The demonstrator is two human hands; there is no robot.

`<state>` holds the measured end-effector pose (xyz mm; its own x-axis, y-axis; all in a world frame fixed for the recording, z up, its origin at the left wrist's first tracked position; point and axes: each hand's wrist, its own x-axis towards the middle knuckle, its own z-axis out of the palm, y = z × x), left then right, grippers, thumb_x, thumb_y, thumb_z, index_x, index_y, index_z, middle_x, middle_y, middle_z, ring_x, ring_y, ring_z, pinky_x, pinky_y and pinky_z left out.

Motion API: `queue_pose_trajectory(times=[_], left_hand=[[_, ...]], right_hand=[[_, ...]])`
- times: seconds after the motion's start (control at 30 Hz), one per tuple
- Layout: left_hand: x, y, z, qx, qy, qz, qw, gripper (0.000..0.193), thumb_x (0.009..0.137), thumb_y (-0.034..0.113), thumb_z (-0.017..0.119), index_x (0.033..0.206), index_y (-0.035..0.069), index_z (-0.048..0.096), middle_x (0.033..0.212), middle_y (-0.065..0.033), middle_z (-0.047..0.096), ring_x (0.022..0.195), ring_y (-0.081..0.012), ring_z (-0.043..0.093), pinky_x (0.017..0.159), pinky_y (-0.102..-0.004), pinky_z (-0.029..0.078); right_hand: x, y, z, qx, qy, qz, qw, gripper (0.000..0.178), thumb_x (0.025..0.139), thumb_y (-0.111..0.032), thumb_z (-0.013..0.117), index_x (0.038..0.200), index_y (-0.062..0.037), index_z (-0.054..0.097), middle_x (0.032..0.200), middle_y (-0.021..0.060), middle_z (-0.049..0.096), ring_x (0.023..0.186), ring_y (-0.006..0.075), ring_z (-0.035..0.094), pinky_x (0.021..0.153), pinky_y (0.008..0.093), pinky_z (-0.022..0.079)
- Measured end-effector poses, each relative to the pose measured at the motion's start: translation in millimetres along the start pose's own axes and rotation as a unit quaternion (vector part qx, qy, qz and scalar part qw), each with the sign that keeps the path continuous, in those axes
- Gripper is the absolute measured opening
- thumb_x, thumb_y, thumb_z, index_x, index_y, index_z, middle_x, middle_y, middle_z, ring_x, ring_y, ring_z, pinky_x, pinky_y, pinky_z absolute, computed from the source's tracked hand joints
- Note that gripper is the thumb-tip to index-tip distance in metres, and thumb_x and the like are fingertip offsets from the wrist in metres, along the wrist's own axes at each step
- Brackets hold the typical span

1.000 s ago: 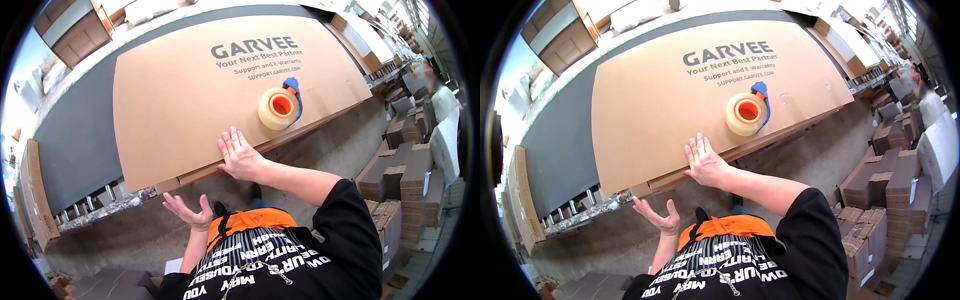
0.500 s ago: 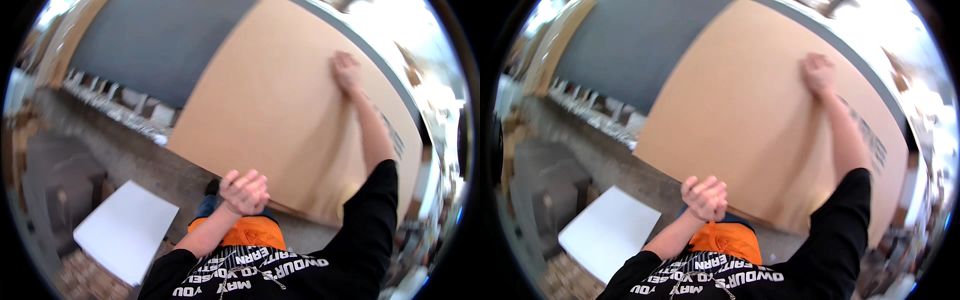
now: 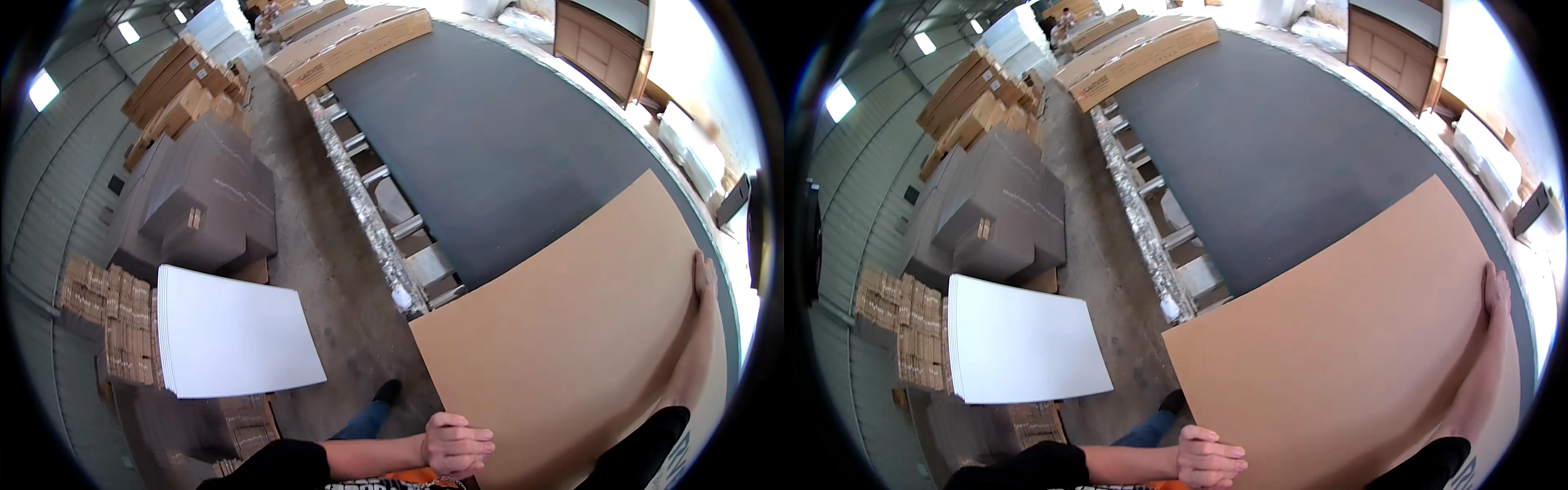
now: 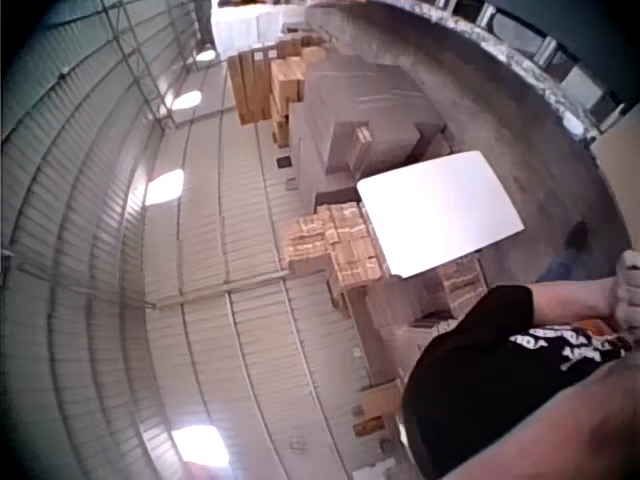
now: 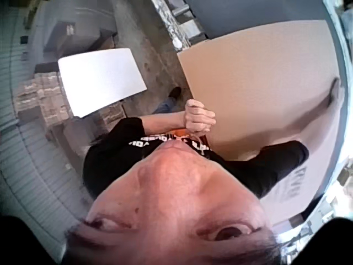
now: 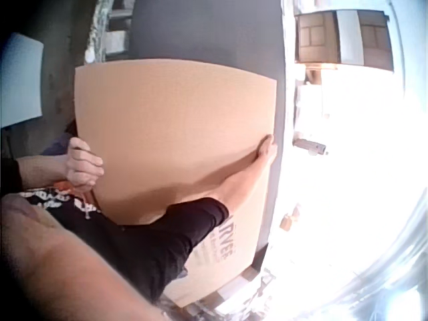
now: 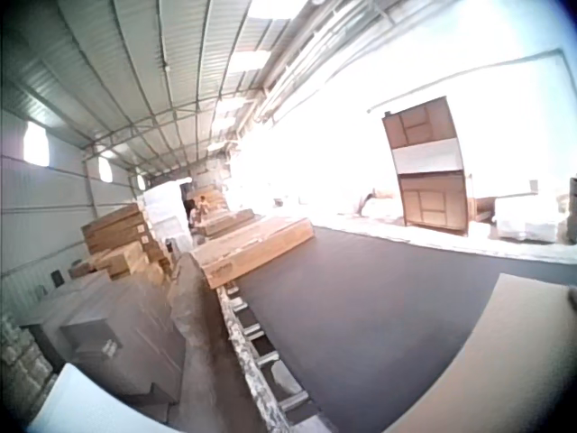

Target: The person tapes cardboard boxes using a tape dispenser and places foam padding inside a box on a conveyor belt.

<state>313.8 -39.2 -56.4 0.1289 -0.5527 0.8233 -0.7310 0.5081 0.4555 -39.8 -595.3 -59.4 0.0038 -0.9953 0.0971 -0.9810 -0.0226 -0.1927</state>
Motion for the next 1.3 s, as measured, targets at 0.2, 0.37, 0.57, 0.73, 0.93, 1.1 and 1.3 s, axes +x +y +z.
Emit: queue_pose_trajectory(times=[0.2,0.37,0.57,0.73,0.93,1.1,1.3], left_hand=[[-8,-22,4,-0.021,0.045,0.06,0.997,0.014,0.077,0.024,0.066,0.069,0.018,0.056,0.081,0.0018,0.073,0.076,-0.0152,0.068,0.074,-0.0346,0.038],[-38,-26,3,-0.046,0.049,0.05,0.997,0.019,0.083,0.033,0.063,0.089,0.017,0.068,0.09,-0.0055,0.075,0.083,-0.0199,0.07,0.077,-0.0374,0.042],[2,-32,-19,-0.046,0.009,-0.011,0.999,0.011,0.077,0.014,0.07,0.07,0.016,0.062,0.088,0.0033,0.072,0.082,-0.0079,0.066,0.079,-0.026,0.04],[26,-47,-24,-0.164,-0.075,0.054,0.982,0.012,0.076,0.011,0.068,0.07,0.015,0.057,0.075,-0.0009,0.066,0.057,-0.015,0.054,0.057,-0.0264,0.04],[55,-75,-50,-0.088,-0.272,0.081,0.955,0.029,0.071,0.029,0.079,0.091,0.01,0.068,0.099,-0.0058,0.07,0.093,-0.0232,0.064,0.088,-0.044,0.042],[134,-69,-37,-0.043,-0.567,0.285,0.771,0.091,0.065,0.044,0.081,0.143,0.012,0.046,0.15,-0.0181,0.037,0.138,-0.0445,0.031,0.114,-0.0582,0.023],[116,-100,-24,0.043,-0.617,0.344,0.706,0.116,0.056,0.05,0.083,0.154,0.02,0.029,0.16,-0.0207,0.015,0.142,-0.0588,0.005,0.108,-0.0765,0.005]], right_hand=[[17,10,25,-0.015,0.042,0.006,0.999,0.059,0.098,-0.05,0.039,0.107,0.0034,0.062,0.116,0.0296,0.061,0.11,0.0465,0.055,0.098,0.0478,0.041],[-27,-16,11,-0.157,0.064,-0.06,0.984,0.059,0.098,-0.047,0.04,0.097,0.0075,0.063,0.105,0.0301,0.064,0.101,0.0449,0.061,0.091,0.0519,0.047],[-259,-202,-83,-0.071,-0.147,-0.104,0.981,0.063,0.076,-0.059,0.066,0.084,0.0035,0.064,0.09,0.026,0.066,0.083,0.0425,0.063,0.076,0.0496,0.05],[-525,-258,-165,-0.207,-0.233,-0.263,0.913,0.093,0.071,-0.05,0.071,0.129,0.0169,0.046,0.13,0.0368,0.05,0.12,0.0474,0.052,0.107,0.0546,0.037],[-569,-265,-82,-0.214,0.057,-0.249,0.943,0.047,0.074,-0.017,0.058,0.108,0.0147,0.064,0.105,0.029,0.067,0.098,0.0446,0.066,0.093,0.0519,0.052],[-588,-275,-60,-0.171,0.107,-0.131,0.971,0.046,0.075,-0.017,0.057,0.109,0.0128,0.065,0.112,0.0295,0.066,0.104,0.0458,0.065,0.094,0.0519,0.052],[-577,-262,-101,0.193,0.227,0.062,0.953,0.017,0.072,-0.018,0.072,0.082,-0.0062,0.066,0.082,0.0113,0.068,0.07,0.0273,0.067,0.059,0.0391,0.054]])
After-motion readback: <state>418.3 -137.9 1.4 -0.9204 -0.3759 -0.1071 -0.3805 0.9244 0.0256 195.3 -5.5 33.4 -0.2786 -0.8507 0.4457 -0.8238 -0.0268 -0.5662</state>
